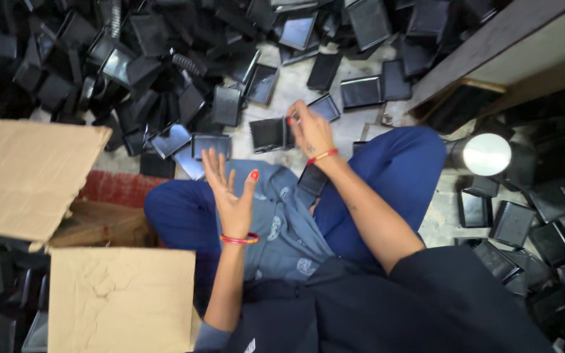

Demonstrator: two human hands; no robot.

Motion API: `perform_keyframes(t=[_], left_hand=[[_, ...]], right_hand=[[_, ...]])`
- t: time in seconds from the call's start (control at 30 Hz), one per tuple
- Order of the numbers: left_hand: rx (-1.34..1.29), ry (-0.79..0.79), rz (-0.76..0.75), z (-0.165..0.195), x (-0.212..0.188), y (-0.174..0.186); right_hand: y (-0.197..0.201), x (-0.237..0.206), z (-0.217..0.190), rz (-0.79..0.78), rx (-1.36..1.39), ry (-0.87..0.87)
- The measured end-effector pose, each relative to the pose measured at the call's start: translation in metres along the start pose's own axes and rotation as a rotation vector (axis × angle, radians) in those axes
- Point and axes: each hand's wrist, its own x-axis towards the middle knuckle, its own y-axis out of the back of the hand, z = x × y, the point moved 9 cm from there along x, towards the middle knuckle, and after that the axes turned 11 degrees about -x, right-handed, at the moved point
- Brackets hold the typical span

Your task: The person sits on the floor and repeatedly picks up small black plastic parts from a pile, inspects them by turning them over, and places them into a cardboard box. The person handles the parts one at a time and continues the cycle for the duration of the clip.

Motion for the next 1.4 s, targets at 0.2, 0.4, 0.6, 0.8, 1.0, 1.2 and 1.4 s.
perform_keyframes(t=[0.2, 0.4, 0.6, 0.8, 1.0, 1.2, 1.4], left_hand=[[-0.207, 0.117, -0.159, -0.046, 0.018, -0.034], [0.569, -0.097, 0.045, -0.017, 0.012, -0.003], [0.130, 0.128, 0.027, -0.055, 0.016, 0.034], [-0.610, 0.593, 0.283, -0.134, -0.004, 0.057], [-0.599, 0.572, 0.341, -0.134, -0.010, 0.062], [-0.674, 0.510, 0.302, -0.128, -0.022, 0.032], [-0.219, 0.265, 0.033, -0.095, -0.018, 0.018]], right_hand=[[-0.065, -0.034, -0.056, -0.566, 0.591, 0.114], [-0.083, -0.028, -0.038, -0.706, -0.255, 0.315], [-0.013, 0.082, 0.033, -0.149, -0.919, 0.345], [0.014, 0.104, 0.029, -0.015, -1.097, 0.398], [-0.023, 0.043, -0.018, -0.302, 0.298, 0.207], [-0.084, -0.067, -0.052, -0.679, 0.704, -0.111], [-0.079, -0.079, -0.075, -0.700, 0.523, -0.035]])
